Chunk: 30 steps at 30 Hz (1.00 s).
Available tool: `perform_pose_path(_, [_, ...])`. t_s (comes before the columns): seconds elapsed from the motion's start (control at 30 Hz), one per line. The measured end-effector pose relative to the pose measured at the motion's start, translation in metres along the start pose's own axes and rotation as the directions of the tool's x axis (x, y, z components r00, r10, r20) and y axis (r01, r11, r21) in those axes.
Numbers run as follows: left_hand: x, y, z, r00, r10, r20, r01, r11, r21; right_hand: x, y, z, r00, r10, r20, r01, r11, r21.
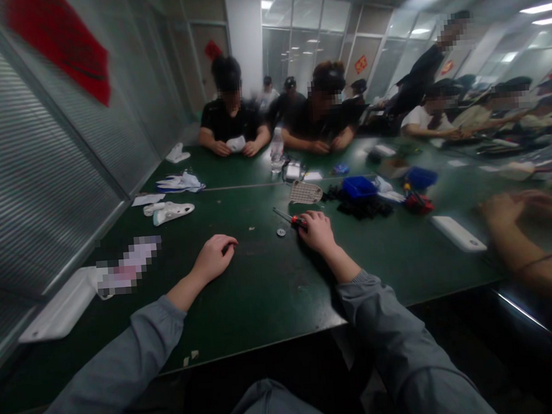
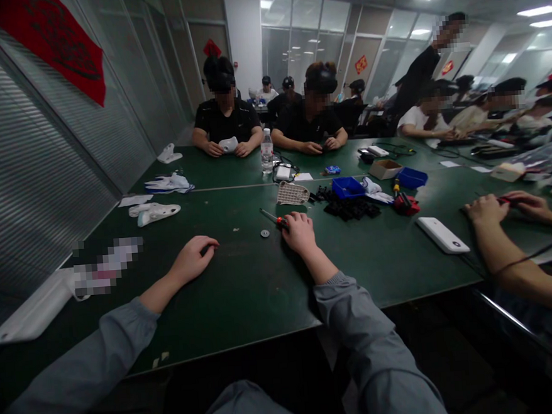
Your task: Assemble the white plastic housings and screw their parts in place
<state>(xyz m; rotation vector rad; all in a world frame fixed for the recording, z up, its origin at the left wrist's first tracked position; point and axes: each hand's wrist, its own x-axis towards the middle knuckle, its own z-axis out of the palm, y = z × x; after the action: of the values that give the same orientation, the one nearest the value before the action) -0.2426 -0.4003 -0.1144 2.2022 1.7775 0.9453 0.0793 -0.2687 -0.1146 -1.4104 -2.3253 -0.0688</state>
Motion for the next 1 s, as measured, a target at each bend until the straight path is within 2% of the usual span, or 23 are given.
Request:
perform_pose_path(0.2, [0.0, -0.003, 0.002, 1.0, 0.013, -0.016, -0.013, 1.0, 0.015, 0.006, 0.021, -0.004, 0.993, 0.116, 0.039, -0.113, 0.991, -0.073])
perform_pose_path(0.4, [0.0, -0.004, 0.002, 1.0, 0.011, -0.028, -0.01, 1.0, 0.015, 0.007, 0.032, -0.011, 0.976, 0.216, -0.023, -0.217, 0.97, -0.106])
perform_pose_path(0.47, [0.0, -0.003, 0.0, 1.0, 0.007, -0.019, -0.007, 1.0, 0.017, 0.006, 0.029, -0.011, 0.977, 0.206, -0.047, -0.21, 0.974, -0.08])
perform_pose_path(0.53, [0.0, -0.003, -0.001, 1.0, 0.008, -0.019, -0.007, 1.0, 0.021, 0.004, 0.02, -0.009, 0.99, 0.128, -0.06, -0.128, 0.992, 0.01])
perform_pose_path(0.6, [0.0, -0.003, -0.002, 0.999, 0.008, -0.031, -0.007, 1.0, 0.029, 0.001, 0.007, -0.005, 0.999, -0.012, -0.052, 0.02, 0.989, 0.147])
perform_pose_path(0.67, [0.0, -0.006, -0.003, 0.999, 0.001, -0.051, 0.001, 0.999, 0.04, -0.003, -0.007, -0.002, 0.988, -0.153, -0.021, 0.153, 0.952, 0.265])
perform_pose_path(0.77, [0.001, -0.009, -0.003, 0.998, -0.015, -0.067, 0.019, 0.999, 0.051, -0.009, -0.023, 0.0, 0.951, -0.302, 0.066, 0.264, 0.906, 0.33])
perform_pose_path(0.87, [0.001, -0.011, -0.003, 0.998, -0.024, -0.052, 0.026, 0.998, 0.049, -0.013, -0.027, -0.002, 0.912, -0.377, 0.161, 0.322, 0.902, 0.289])
perform_pose_path(1.0, [0.0, -0.01, -0.002, 0.999, -0.019, -0.04, 0.021, 0.999, 0.048, -0.013, -0.024, -0.005, 0.901, -0.378, 0.214, 0.323, 0.912, 0.253])
